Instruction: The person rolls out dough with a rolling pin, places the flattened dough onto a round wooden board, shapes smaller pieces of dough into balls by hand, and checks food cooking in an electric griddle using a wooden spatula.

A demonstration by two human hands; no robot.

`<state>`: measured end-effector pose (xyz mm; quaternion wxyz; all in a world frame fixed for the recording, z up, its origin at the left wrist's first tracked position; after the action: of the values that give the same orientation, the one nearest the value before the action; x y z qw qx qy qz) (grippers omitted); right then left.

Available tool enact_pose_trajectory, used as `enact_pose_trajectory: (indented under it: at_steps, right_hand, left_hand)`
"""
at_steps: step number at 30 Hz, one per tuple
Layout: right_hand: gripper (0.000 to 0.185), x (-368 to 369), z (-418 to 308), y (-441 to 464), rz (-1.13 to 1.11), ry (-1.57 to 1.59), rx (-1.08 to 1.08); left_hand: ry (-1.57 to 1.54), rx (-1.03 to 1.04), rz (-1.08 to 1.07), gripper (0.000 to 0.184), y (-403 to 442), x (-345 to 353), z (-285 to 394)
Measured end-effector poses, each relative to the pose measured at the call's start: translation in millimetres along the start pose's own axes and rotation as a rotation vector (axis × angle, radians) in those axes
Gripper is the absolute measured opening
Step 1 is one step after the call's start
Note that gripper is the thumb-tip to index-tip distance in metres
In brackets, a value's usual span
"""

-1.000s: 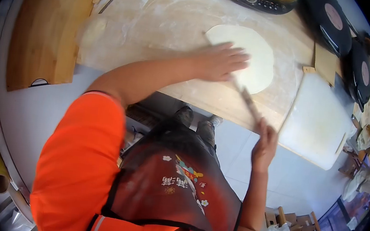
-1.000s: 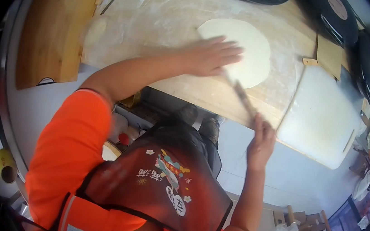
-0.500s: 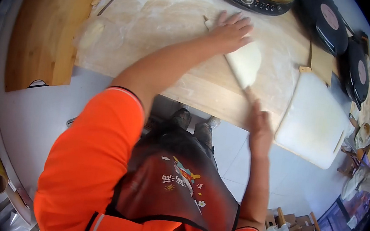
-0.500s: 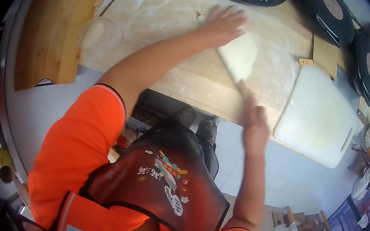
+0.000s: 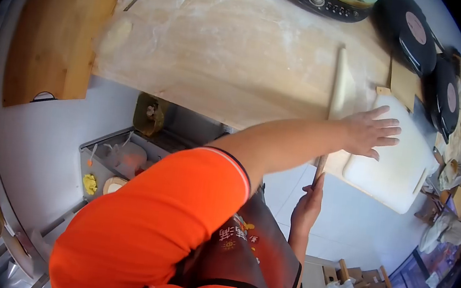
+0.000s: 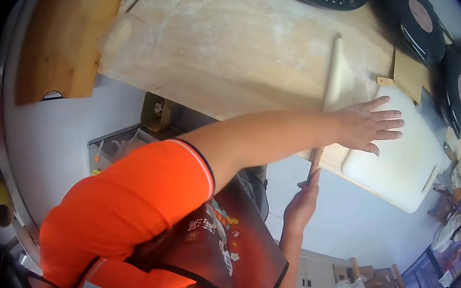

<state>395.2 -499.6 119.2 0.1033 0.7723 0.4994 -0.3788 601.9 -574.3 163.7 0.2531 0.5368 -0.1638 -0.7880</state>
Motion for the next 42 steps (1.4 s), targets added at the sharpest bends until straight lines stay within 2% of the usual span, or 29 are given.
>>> enact_pose_trajectory:
  at_steps: [1, 2, 3, 4, 5, 6, 7, 8, 9, 10, 13, 15, 16, 17, 18, 19, 22, 23, 25, 28, 29, 33, 34, 35, 37, 39, 41, 42]
  right_hand:
    - [0.069, -4, -5, -3, 0.027, -0.014, -0.021]
    - [0.069, 7, 3, -7, -0.040, 0.070, 0.115]
    - [0.069, 22, 5, -8, -0.101, 0.166, 0.241]
    - [0.068, 34, -9, -6, -0.094, 0.169, 0.119]
    - [0.067, 47, -22, -6, -0.087, 0.171, -0.003]
    - [0.066, 58, -39, -2, -0.108, 0.187, -0.056]
    - [0.065, 70, -57, 4, -0.126, 0.206, -0.109]
    - [0.065, 83, -73, 9, -0.191, 0.285, -0.076]
    - [0.065, 95, -88, 17, -0.253, 0.364, -0.047]
    - [0.063, 108, -99, 22, -0.234, 0.458, -0.118]
    - [0.059, 95, -130, 39, -0.101, 0.251, -0.326]
    - [0.064, 73, -105, 59, 0.026, 0.118, -0.395]
    - [0.048, 58, -86, 72, 0.054, -0.003, -0.335]
    - [0.049, 37, -64, 81, 0.085, -0.207, -0.302]
    - [0.047, 5, -57, 86, 0.191, -0.228, -0.337]
    - [0.063, -20, -46, 90, 0.221, -0.298, -0.299]
    - [0.061, -35, -43, 82, 0.196, -0.376, -0.377]
    - [0.062, -31, -49, 79, 0.177, -0.436, -0.423]
    - [0.064, -27, -50, 77, 0.156, -0.447, -0.418]
    - [0.066, -26, -49, 59, 0.113, -0.430, -0.374]
    - [0.065, -20, -42, 46, 0.104, -0.362, -0.386]
    - [0.065, 13, -48, 0, -0.175, -0.200, -0.243]
    - [0.052, 13, -51, 1, -0.193, -0.214, -0.236]
    - [0.053, 10, -46, 9, -0.178, -0.209, -0.196]
    - [0.070, -1, -34, 41, -0.125, -0.268, -0.208]
    - [0.058, -23, -44, 73, 0.065, -0.386, -0.359]
    - [0.071, -25, -57, 96, 0.077, -0.441, -0.364]
    - [0.072, -15, -57, 98, 0.010, -0.431, -0.306]
  left_hand:
    - [0.007, -0.008, -0.042, 0.068, -1, 5, -3]
    - [0.019, -0.010, -0.090, 0.069, -2, 11, -6]
    - [0.134, -0.138, -0.193, 0.068, -33, 3, -29]
    - [0.200, -0.170, -0.211, 0.065, -51, -28, -40]
    - [0.215, -0.293, -0.374, 0.062, -70, -50, -59]
    - [0.326, -0.268, -0.414, 0.058, -94, -70, -67]
    - [0.288, -0.339, -0.372, 0.055, -116, -95, -79]
    - [0.382, -0.403, -0.292, 0.049, -135, -118, -86]
    - [0.225, -0.603, -0.335, 0.047, -158, -121, -120]
    - [0.059, -0.809, -0.374, 0.046, -182, -123, -148]
    - [-1.076, -1.569, 0.402, 0.041, -253, -135, -158]
    - [-1.082, -1.592, 0.296, 0.041, -251, -136, -155]
    - [-1.089, -1.604, 0.240, 0.041, -250, -135, -153]
    - [-1.063, -1.632, 0.155, 0.039, -252, -132, -152]
    - [-1.038, -1.655, 0.071, 0.037, -254, -128, -152]
    - [-1.010, -1.672, -0.011, 0.035, -253, -125, -156]
    - [-1.025, -1.276, 0.419, 0.035, -184, -147, -188]
    - [-0.996, -1.068, 0.404, 0.041, -157, -134, -206]
    - [0.177, -0.441, 0.036, 0.049, -103, -118, -150]
    - [0.178, -0.141, -0.440, 0.056, -137, -87, -102]
    - [0.131, -0.126, -0.462, 0.058, -156, -96, -98]
    - [0.049, -0.153, -0.612, 0.060, -235, -147, -71]
    - [0.084, -0.146, -0.586, 0.060, -230, -146, -75]
    - [0.112, -0.146, -0.558, 0.060, -224, -143, -79]
    - [0.225, -0.195, -0.454, 0.057, -192, -132, -96]
    - [0.366, -0.291, -0.310, 0.053, -134, -99, -138]
    - [0.377, -0.392, -0.238, 0.052, -104, -82, -173]
    - [0.336, -0.435, -0.236, 0.051, -91, -84, -183]
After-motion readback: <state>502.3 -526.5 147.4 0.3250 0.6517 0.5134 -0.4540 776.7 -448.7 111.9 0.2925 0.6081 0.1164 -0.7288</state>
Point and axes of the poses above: each hand's wrist, its own y-axis towards the middle knuckle, its own x-axis out of the palm, z = x × y, the point moved 10 cm from there along y, towards the middle knuckle, and after that the axes turned 1 degree about x, right-handed, at the moved point
